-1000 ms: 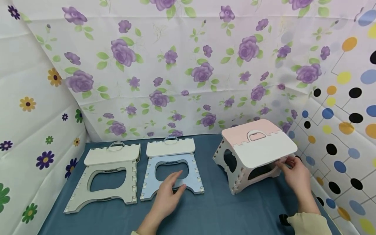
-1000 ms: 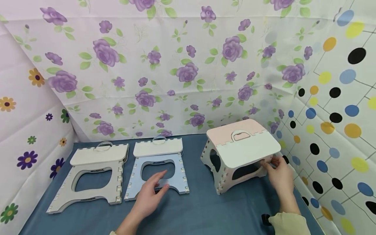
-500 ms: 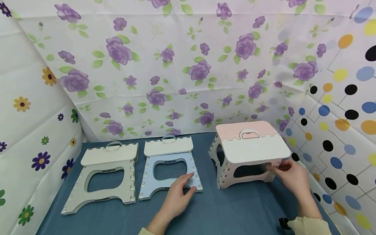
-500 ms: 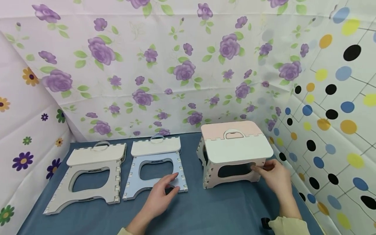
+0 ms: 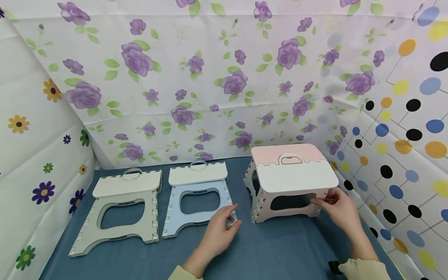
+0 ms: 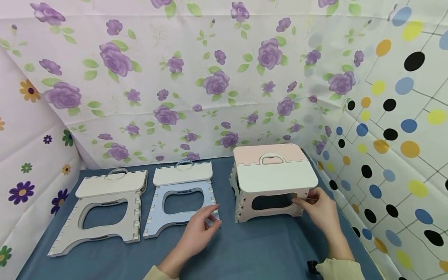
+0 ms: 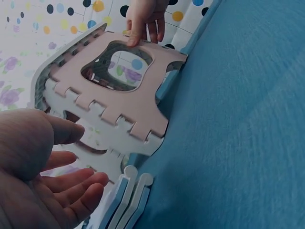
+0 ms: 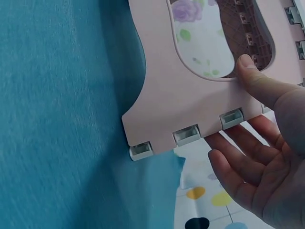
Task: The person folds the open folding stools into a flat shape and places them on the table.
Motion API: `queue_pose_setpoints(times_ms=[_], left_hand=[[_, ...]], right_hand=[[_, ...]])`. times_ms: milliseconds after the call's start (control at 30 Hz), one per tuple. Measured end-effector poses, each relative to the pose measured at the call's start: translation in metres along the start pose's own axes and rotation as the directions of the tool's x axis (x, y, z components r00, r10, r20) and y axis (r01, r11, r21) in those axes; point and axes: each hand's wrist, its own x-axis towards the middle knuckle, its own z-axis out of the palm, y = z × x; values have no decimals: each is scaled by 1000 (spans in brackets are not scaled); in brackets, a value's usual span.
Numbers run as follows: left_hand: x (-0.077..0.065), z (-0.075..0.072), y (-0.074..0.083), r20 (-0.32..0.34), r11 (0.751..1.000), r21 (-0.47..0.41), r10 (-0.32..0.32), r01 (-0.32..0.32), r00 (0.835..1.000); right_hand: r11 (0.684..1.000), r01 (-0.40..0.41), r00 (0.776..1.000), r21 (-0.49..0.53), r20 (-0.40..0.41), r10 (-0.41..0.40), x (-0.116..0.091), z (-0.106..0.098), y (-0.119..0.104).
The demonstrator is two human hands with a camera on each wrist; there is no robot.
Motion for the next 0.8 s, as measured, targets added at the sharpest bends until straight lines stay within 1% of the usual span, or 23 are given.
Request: queue_pose_setpoints(times_ms=[167, 267, 333, 400, 500, 600, 700, 800], left_hand=[[2, 3, 2, 8, 1000, 13, -16, 16, 1000], [5, 6, 3, 1, 1000, 28, -8, 8, 1000], [7, 7, 4, -6, 1000, 28, 0, 0, 1000], [10, 8, 5, -12, 999, 31, 11, -11, 1000], [15, 9, 6, -16, 999, 31, 13, -13, 1000], [21, 11, 7, -25, 999, 37, 20, -19, 1000], [26, 15, 8, -33, 999, 44, 33, -32, 999], [30, 20, 7, -37, 998, 52, 39, -37, 999]], right_hand=[[1000, 20, 999, 15, 24, -21, 3, 6, -4], [999, 23, 998, 40, 66, -26, 6, 9, -3], [998, 11, 995, 58, 102, -17, 8, 12, -1], [997, -8, 989, 75, 145, -3, 11, 14, 2], [995, -12, 979, 96, 204, -8, 14, 18, 8], [995, 26, 964, 95, 260, -51, 15, 23, 16], [996, 51, 954, 79, 293, -72, 17, 31, 23], [997, 62, 953, 53, 294, -75, 20, 37, 27]])
